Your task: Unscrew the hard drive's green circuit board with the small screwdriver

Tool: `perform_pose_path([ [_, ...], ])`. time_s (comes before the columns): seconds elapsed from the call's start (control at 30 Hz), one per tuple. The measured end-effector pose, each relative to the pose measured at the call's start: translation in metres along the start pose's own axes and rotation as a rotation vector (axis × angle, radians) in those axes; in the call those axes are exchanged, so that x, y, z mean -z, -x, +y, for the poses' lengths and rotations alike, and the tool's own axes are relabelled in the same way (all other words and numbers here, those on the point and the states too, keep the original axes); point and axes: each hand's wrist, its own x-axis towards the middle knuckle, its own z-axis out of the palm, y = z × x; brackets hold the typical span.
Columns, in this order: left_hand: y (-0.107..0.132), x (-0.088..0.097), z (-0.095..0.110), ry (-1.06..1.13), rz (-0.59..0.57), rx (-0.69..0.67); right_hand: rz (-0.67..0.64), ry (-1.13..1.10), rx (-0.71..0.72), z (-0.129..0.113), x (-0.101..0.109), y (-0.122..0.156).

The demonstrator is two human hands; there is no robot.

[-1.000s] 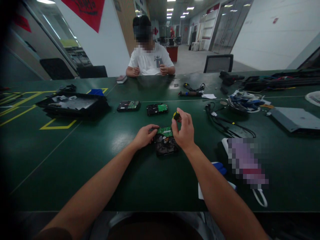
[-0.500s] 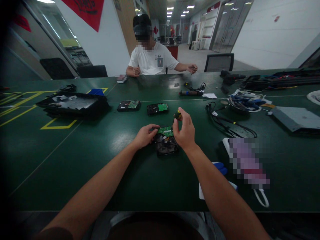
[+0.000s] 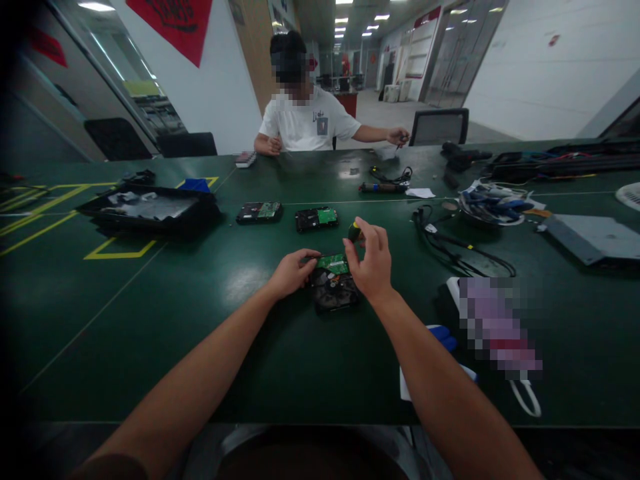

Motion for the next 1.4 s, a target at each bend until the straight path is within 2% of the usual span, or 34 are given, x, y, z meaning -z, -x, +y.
perform_pose_path([
  [1.4, -0.0004, -0.0012, -0.001, -0.036, 0.01, -0.024, -0.004, -0.012, 0.006, -0.0014, 0.0003, -0.0001],
])
